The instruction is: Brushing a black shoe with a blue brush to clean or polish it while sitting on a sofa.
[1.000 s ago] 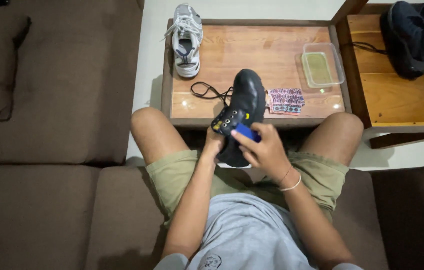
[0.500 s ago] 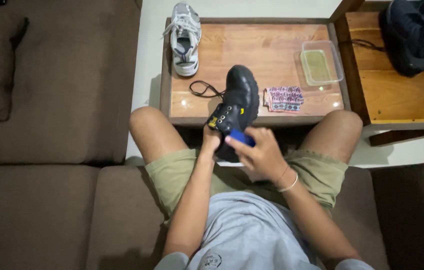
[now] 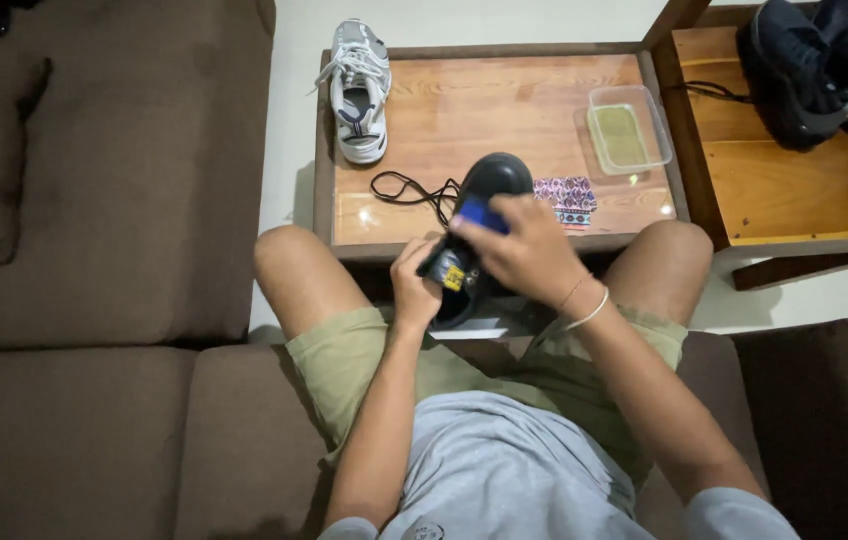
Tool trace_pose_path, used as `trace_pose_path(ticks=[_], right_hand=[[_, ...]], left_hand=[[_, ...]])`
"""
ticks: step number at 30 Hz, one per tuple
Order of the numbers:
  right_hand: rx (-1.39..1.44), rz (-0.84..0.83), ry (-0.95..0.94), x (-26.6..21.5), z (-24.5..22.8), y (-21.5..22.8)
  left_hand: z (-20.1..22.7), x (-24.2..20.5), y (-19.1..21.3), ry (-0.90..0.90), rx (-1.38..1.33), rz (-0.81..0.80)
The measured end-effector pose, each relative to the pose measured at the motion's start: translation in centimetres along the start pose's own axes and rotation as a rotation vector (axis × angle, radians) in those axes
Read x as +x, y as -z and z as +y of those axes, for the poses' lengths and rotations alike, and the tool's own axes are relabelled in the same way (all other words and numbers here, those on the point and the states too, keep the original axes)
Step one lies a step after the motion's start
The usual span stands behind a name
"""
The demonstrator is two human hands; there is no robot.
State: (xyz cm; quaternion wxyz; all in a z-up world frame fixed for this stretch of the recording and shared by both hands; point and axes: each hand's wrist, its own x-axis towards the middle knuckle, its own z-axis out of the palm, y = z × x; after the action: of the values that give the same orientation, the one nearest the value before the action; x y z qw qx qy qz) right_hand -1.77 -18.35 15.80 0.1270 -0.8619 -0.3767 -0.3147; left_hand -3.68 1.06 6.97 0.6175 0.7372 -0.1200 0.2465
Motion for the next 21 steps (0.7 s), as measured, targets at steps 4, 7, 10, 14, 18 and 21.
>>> trace_pose_path(ticks=[4, 7, 10, 14, 18, 21], right_hand=[[-0.142, 0.139, -0.093, 1.1, 4.3, 0.3], [-0.101, 0.113, -0.120, 0.9, 2.6, -0.2], [-0.034, 0.013, -0.024, 1.0, 0.7, -1.1], [-0.138, 0.061, -0.120, 1.4, 3.8, -0.2], [0.010, 0.089, -0.226, 0.1, 3.4, -0.8], [0.167, 0.057, -0.212, -2.8, -0.8, -1.5]], left_hand=[[1.3, 0.5, -0.1, -0.052, 0.028, -0.038], [1.0, 0.2, -0.4, -0.075, 0.039, -0.055], [0.4, 0.3, -0.8, -0.053, 0.053, -0.056], [-0.1, -0.1, -0.9, -0.035, 0.036, -0.026], [-2.9, -1.2, -1.6, 0.227, -0.095, 0.029], [-8.3, -2.5, -2.8, 0.615, -0.271, 0.105]])
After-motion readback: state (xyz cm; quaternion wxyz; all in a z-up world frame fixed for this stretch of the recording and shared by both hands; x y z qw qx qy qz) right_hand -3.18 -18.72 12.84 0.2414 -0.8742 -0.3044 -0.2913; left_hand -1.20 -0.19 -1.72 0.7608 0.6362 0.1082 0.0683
